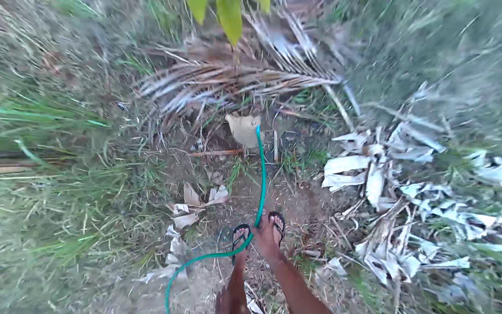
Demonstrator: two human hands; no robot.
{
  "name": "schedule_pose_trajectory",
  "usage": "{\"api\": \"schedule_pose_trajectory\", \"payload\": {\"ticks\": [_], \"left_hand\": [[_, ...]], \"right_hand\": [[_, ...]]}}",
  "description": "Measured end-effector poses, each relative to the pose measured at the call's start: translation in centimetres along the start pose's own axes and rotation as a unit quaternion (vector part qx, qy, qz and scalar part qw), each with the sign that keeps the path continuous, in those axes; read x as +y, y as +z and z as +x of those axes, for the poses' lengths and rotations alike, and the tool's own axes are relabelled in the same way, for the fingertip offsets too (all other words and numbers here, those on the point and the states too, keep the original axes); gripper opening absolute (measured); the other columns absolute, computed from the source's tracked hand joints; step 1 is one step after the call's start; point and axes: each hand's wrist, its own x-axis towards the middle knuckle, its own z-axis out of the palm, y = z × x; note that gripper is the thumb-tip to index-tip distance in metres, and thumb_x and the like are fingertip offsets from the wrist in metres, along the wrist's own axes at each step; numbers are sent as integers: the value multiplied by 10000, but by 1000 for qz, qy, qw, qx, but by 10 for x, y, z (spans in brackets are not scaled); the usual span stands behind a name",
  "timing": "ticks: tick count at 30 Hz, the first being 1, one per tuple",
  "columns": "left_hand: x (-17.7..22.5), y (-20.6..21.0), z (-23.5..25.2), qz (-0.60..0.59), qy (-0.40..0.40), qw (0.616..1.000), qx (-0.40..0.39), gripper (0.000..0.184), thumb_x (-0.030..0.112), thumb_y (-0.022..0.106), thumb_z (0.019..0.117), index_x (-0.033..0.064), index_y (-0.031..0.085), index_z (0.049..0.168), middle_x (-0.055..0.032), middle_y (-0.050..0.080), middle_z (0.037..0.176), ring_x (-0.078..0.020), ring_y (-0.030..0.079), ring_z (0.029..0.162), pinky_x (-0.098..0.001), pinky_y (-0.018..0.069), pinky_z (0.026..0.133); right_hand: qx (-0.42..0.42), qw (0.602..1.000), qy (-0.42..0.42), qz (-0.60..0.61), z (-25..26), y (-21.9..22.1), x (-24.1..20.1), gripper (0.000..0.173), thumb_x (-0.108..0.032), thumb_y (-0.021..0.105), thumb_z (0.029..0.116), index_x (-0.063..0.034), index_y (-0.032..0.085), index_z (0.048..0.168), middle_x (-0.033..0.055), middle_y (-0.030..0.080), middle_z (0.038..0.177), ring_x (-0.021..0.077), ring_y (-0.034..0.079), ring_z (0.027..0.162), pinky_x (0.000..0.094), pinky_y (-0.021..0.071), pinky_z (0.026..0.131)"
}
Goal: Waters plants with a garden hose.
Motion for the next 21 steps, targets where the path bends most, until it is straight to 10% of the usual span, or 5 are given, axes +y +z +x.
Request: {"api": "schedule_pose_trajectory", "payload": {"ticks": [9,14,21], "left_hand": [[50,-37,-42,-17,189,974,123,821,337,851,795,53,519,1490,-230,454,1555,-377,425,1453,-525,356,1204],[73,-37,-93,-83,169,982,30,525,305,689,948,33,592,1387,-224,695,1194,-359,683,1107,-576,521,995],[78,-58,-140,-127,206,967,82,387,306,542,1046,40,638,1308,-175,730,1019,-311,716,946,-545,559,906]], "right_hand": [[-85,991,-66,-73,-204,-29,-65,553,-174,677,967,-9,459,1447,215,689,1110,318,699,975,501,571,898],[-84,987,-128,-56,-244,-41,-75,501,-151,691,942,-6,495,1379,199,693,1048,303,706,891,498,591,826],[-77,984,-163,-16,-278,-48,-125,520,-143,746,874,-24,514,1323,156,684,1039,257,694,880,469,601,786]]}}
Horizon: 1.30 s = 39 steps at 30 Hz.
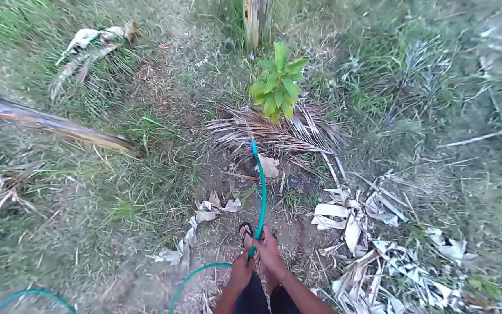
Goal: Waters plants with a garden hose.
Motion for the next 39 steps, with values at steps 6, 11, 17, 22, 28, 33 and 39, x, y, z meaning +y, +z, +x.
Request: {"api": "schedule_pose_trajectory", "payload": {"ticks": [6,11,17,22,28,33,39], "left_hand": [[1,-30,-54,-15,59,998,0,388,309,535,1061,11,629,1291,-198,719,994,-332,713,919,-542,563,897],[-10,-29,-106,10,79,996,43,340,269,569,1047,8,680,1234,-212,724,1055,-352,706,1014,-549,539,963],[-26,-16,-142,43,101,989,100,198,150,629,989,34,736,1108,-169,738,1041,-334,709,1022,-527,551,957],[-8,1,-178,61,106,983,135,205,69,671,929,50,752,1116,-147,752,1066,-333,717,1033,-526,564,949],[74,13,-210,42,77,989,121,283,265,651,968,36,747,1105,-168,745,941,-347,726,881,-556,577,819],[120,28,-211,-19,114,973,201,360,370,613,977,43,760,1017,-104,730,793,-221,696,683,-452,588,663],[82,54,-188,-192,67,956,209,328,393,660,973,84,743,898,5,680,715,-82,623,622,-314,550,601]], "right_hand": [[21,978,28,204,31,-14,-84,346,-139,524,1043,14,456,1346,111,671,893,153,625,651,297,524,544],[30,975,66,210,71,-37,-116,354,-211,410,1110,-22,527,1385,90,702,875,112,605,606,244,468,504],[31,977,59,202,120,-67,-136,337,-214,427,1106,-23,558,1350,127,701,950,162,635,693,298,515,592],[26,988,31,148,171,-96,-161,478,-129,477,1075,-119,387,1545,214,638,1192,280,664,913,431,564,774],[13,1000,3,0,225,-133,-166,507,-124,537,1046,-167,430,1539,225,576,1379,370,669,1046,550,575,825],[0,999,-22,-47,239,-157,-160,458,-167,485,1060,-152,469,1517,263,588,1330,404,637,1072,596,534,862],[-9,980,2,197,222,-177,-174,382,-248,493,1085,-92,513,1433,122,632,1121,212,640,865,393,571,737]]}}
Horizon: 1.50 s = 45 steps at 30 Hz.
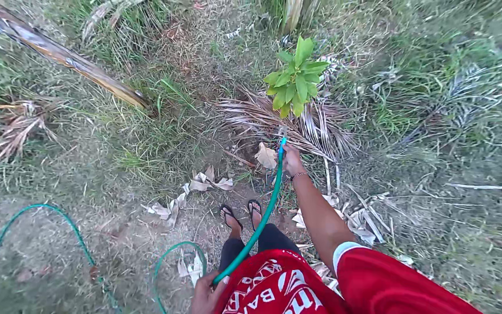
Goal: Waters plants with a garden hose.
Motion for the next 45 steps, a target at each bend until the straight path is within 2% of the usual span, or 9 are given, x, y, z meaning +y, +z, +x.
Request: {"api": "schedule_pose_trajectory", "payload": {"ticks": [3,6,11,18,23,27,31,38,45], "left_hand": [[-28,10,31,69,-13,997,-35,385,462,627,982,98,736,921,-17,695,794,-136,667,735,-392,586,723],[-43,29,64,119,-18,983,-139,415,459,600,1008,70,742,1034,-91,730,960,-214,703,920,-470,575,886],[-56,62,109,123,-28,960,-249,445,458,560,1033,127,706,1293,-89,691,1306,-207,624,1264,-459,457,1136],[142,111,297,12,-3,994,-111,490,312,480,1092,-3,519,1465,-207,588,1430,-293,574,1330,-479,440,1142],[214,178,390,-180,-23,981,-68,526,348,513,1081,-1,474,1473,-212,644,1311,-300,649,1172,-491,533,1005],[257,215,395,-254,-30,965,-62,347,283,467,1105,11,539,1307,-84,650,928,-139,633,737,-299,557,671],[260,236,394,-234,-11,968,-90,367,340,409,1119,35,613,1122,6,491,741,-92,481,580,-253,473,566],[270,234,393,-356,-37,909,-213,329,363,327,1130,146,533,995,76,390,615,-49,372,471,-199,394,472],[284,220,399,-386,-61,870,-301,442,458,291,1117,141,597,1082,52,481,643,-68,473,510,-220,470,525]], "right_hand": [[2,996,54,66,-38,7,-2,362,-364,445,1104,-102,514,1345,79,664,904,178,669,697,337,593,635],[32,994,62,85,-46,1,11,294,-321,425,1114,-82,549,1231,41,590,748,111,535,530,248,461,470],[42,994,90,47,-50,-26,14,292,-292,411,1121,-50,557,1195,35,521,689,86,426,427,217,380,378],[42,973,-86,-212,-79,-37,23,346,-222,438,1114,-2,637,1294,63,594,718,119,493,508,291,451,485],[146,908,-209,-332,-110,-34,30,332,-201,497,1080,-4,665,1289,133,675,803,242,644,688,453,565,711],[219,896,-217,-319,-134,-32,30,360,-174,540,1063,16,626,1357,218,721,926,355,702,807,552,565,802],[242,902,-234,-269,-138,-43,31,331,-184,552,1062,1,656,1316,186,719,909,306,685,746,515,573,738],[106,984,-146,3,-147,-65,8,329,-276,440,1113,-42,671,1123,18,496,610,96,415,446,269,404,426],[75,986,-126,84,-153,-73,-13,333,-243,420,1119,2,642,1082,12,510,594,82,400,400,242,380,364]]}}
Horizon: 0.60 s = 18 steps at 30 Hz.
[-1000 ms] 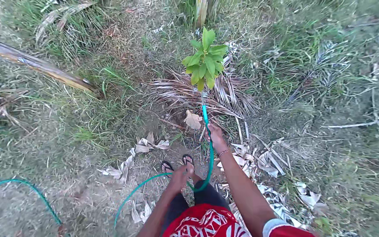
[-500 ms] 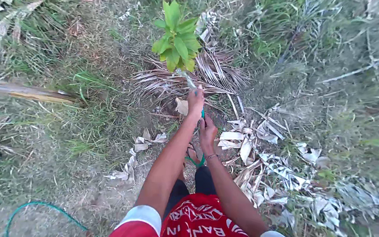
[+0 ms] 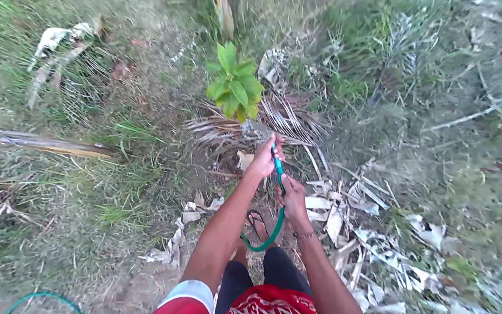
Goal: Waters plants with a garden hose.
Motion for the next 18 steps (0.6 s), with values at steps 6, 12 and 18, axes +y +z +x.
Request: {"api": "schedule_pose_trajectory", "payload": {"ticks": [6,12,18], "left_hand": [[51,-22,48,87,39,994,49,609,451,187,1129,25,522,1407,-143,654,1296,-248,652,1172,-460,525,1001],[63,-32,70,250,50,962,103,507,370,313,1135,19,606,1353,-146,622,1390,-238,601,1271,-446,493,1041],[74,-53,70,547,92,830,53,500,351,365,1126,-26,671,1242,-227,677,1211,-321,638,1131,-516,477,1002]], "right_hand": [[1,967,-117,-228,-20,2,7,350,-245,469,1094,12,680,1201,18,590,614,110,511,452,302,468,424],[-24,964,-94,-249,-31,18,3,346,-241,467,1096,1,668,1241,15,591,596,111,518,413,300,481,388],[-53,964,-90,-246,-39,28,-17,344,-227,456,1101,1,652,1269,22,614,609,114,554,416,294,509,386]]}}
